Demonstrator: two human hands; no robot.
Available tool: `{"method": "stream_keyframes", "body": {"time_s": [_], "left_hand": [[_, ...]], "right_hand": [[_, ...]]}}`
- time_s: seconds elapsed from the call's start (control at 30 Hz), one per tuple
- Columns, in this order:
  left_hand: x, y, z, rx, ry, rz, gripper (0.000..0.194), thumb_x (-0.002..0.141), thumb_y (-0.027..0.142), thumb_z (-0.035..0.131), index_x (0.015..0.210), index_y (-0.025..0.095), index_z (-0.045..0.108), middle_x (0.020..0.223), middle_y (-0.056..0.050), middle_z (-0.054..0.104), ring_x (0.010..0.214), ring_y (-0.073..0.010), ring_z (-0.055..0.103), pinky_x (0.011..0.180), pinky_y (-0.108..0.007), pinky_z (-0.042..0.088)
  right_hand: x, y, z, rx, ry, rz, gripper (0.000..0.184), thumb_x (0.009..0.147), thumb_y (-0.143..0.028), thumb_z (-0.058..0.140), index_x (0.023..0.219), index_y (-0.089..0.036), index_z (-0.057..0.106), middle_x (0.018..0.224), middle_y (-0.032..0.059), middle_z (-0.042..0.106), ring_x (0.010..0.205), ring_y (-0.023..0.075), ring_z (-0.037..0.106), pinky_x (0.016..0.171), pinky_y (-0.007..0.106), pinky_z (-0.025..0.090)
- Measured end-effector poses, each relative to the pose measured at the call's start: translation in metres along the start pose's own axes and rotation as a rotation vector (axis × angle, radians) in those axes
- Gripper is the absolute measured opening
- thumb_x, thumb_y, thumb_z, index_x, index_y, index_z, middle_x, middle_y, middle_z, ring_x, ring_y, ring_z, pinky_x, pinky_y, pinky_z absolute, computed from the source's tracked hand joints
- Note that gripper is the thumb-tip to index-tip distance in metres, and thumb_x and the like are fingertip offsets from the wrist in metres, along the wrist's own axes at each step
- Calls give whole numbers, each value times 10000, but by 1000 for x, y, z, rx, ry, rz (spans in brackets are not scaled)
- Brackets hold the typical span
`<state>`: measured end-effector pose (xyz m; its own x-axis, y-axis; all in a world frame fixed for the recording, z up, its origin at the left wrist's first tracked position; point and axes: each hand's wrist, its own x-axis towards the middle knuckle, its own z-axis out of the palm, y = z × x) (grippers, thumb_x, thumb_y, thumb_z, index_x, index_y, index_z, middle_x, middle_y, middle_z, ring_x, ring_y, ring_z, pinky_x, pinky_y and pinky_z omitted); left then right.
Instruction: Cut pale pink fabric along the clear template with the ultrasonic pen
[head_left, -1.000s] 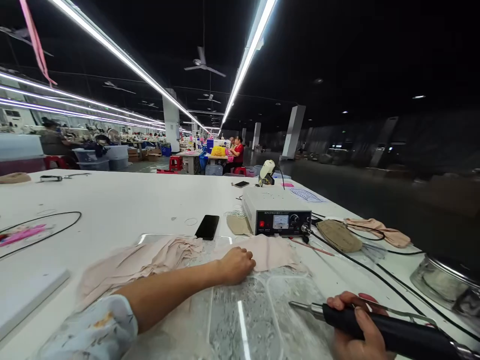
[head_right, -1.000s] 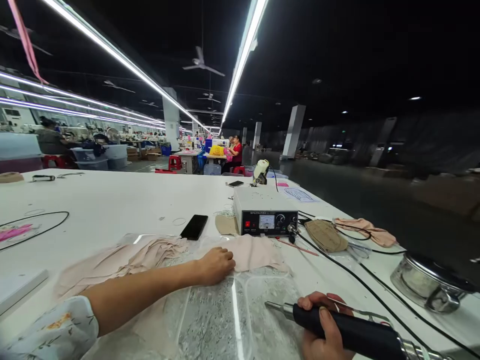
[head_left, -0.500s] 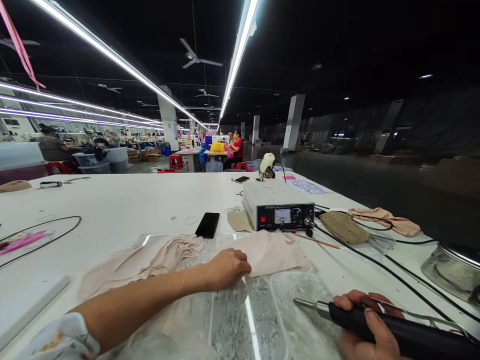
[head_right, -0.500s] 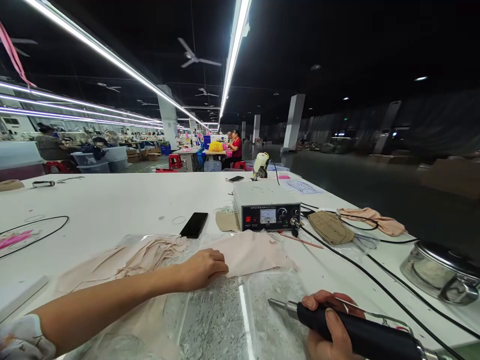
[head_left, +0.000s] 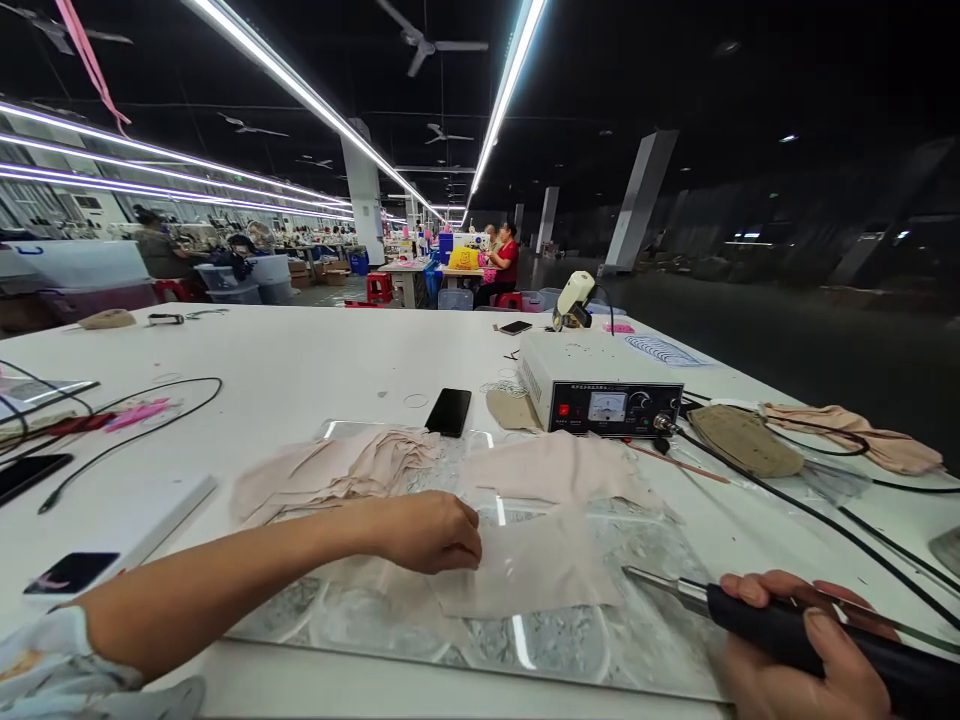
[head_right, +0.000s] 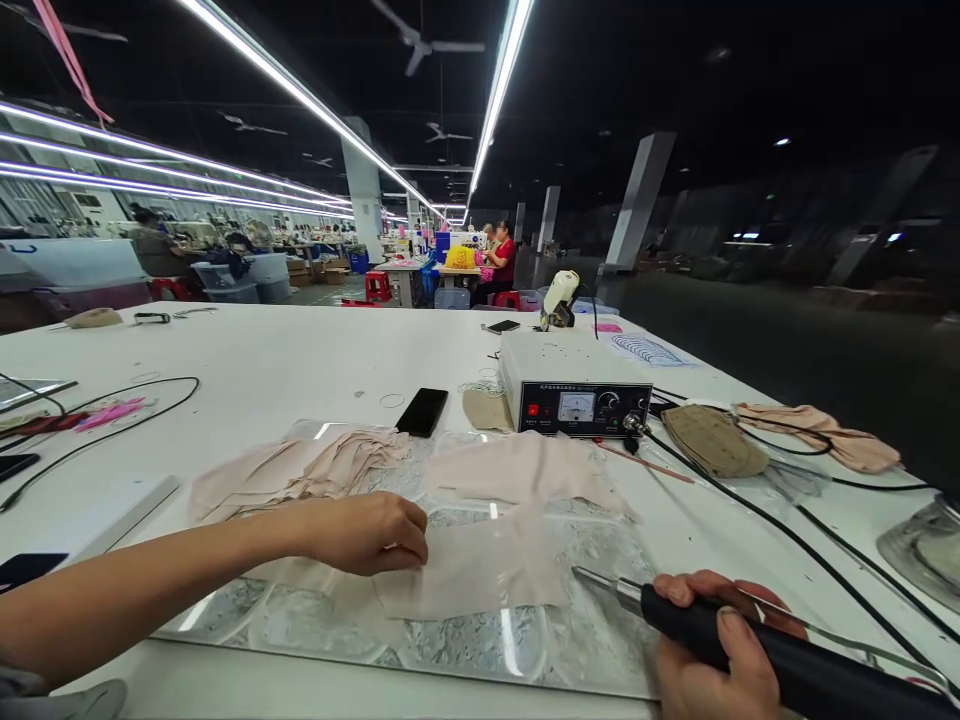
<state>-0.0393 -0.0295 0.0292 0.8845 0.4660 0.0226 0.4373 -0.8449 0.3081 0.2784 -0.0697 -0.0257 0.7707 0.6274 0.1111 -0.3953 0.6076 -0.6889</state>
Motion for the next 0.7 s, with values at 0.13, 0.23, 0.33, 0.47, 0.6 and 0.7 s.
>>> {"method": "stream_keyframes", "body": {"time_s": [0.13, 0.23, 0.33, 0.47, 0.6, 0.7], "left_hand": [[35, 3, 27, 15, 90, 15, 271, 970, 248, 527, 1196, 154, 642, 1228, -132, 642, 1101, -235, 632, 958, -314, 493], [63, 5, 52, 92, 169, 73, 442, 972, 353, 539, 1358, 139, 514, 1436, -181, 479, 1325, -304, 467, 1115, -438, 372], [74, 5, 68, 135, 120, 105, 519, 982, 434, 503, 1414, 152, 450, 1480, -177, 426, 1384, -344, 379, 1131, -528, 317], [61, 5, 71, 101, 68, 196, 503, 993, 444, 482, 1432, 203, 435, 1494, -121, 426, 1404, -314, 361, 1165, -532, 254], [47, 6, 58, 64, 46, 241, 454, 1013, 409, 449, 1427, 222, 438, 1505, -92, 417, 1409, -264, 366, 1192, -491, 216], [54, 2, 49, 53, 101, 202, 418, 1023, 361, 433, 1403, 187, 462, 1474, -115, 457, 1388, -254, 402, 1186, -474, 246]], "right_hand": [[0, 0, 6, 0, 28, -7, 231, 513, -189, 573, 738, -232, 541, 609, -70, 505, 554, 107, 447, 485, 267, 413], [1, -1, 4, -23, 33, -35, 249, 500, -218, 587, 744, -223, 540, 590, -60, 511, 525, 106, 456, 479, 272, 429], [1, -7, -3, -42, 44, -69, 269, 482, -228, 588, 745, -219, 531, 577, -58, 502, 516, 108, 465, 472, 269, 434], [-4, -18, -11, -89, 57, -69, 272, 510, -233, 583, 779, -226, 541, 601, -49, 521, 543, 123, 468, 502, 304, 462], [-9, -25, -7, -149, 94, -46, 233, 542, -231, 575, 773, -236, 546, 622, -41, 502, 579, 145, 457, 525, 357, 448], [-6, -21, -2, -113, 93, -29, 203, 542, -245, 577, 744, -243, 565, 613, -30, 496, 565, 154, 439, 500, 363, 418]]}}
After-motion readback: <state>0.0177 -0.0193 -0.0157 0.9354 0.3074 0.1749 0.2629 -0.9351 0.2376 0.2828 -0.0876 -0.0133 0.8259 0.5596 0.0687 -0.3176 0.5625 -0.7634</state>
